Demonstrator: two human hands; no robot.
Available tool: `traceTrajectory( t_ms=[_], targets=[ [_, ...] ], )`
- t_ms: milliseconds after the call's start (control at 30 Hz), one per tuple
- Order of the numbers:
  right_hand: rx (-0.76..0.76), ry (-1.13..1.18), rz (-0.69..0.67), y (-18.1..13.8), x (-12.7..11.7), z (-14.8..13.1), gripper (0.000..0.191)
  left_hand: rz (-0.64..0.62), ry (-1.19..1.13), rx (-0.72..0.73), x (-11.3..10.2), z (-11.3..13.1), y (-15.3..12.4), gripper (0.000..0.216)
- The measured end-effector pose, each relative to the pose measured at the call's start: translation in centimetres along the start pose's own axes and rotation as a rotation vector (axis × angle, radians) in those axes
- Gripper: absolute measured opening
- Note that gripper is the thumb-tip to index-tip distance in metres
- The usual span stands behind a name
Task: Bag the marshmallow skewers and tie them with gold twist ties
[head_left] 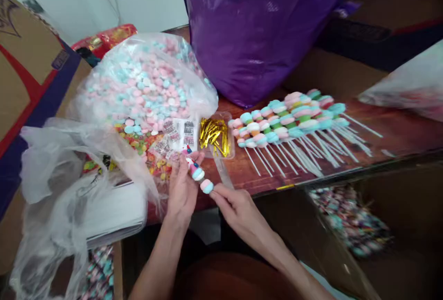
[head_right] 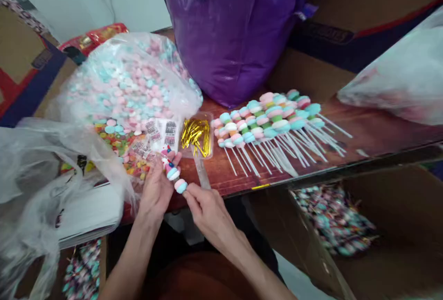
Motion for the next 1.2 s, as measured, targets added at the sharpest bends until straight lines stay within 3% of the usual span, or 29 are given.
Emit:
traceTrajectory(
  t_ms=[267,433,533,700,967,1133,1200],
  targets=[
    [-0.011,0.001,0.006,0.8,-0.4,-0.7,0.032,-0.049,0.064,-0.024,0.7,-0.4,-0.2,0.031],
    [0.043,0.135,0.037,1.4,-0.2,-0.1,0.035,-0.122,0.119,-0.013,1.3,-0.3,-0.6,0.030],
    [-0.024,0.002,0.069,1.4,-0.4,-0.4,0.032,-0.146,0.135,-0.047,1.3,-0.4,-0.5,0.027],
    [-0.091,-0.197,0.056,0.9,-0.1,-1.2,0.029,-0.049,0.069,-0.075,0.4,-0.2,0.2,0.029],
    [-0.027,0.058,-0.039,1.7,0.5,-0.8,0.030,-0.171,0.079,-0.018,1.5,-0.6,-0.9,0.023],
    [0.042,0.025,0.042,1.4,-0.3,-0.5,0.017,-0.132,0.066,-0.041,0.9,-0.7,-0.3,0.030],
    [0.075,0.101,0.044,1.4,-0.1,-0.5,0.022,-0.121,0.090,-0.040,0.8,-1.0,-0.4,0.031]
  ],
)
Point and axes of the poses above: each hand's wrist, its own y-axis towards the middle knuckle, its own x-axis out of the palm, z = x × y, the point moved 8 cm from there along y, towards the middle knuckle, and after that the axes turned 5 degrees about z, right-handed, at the moved point
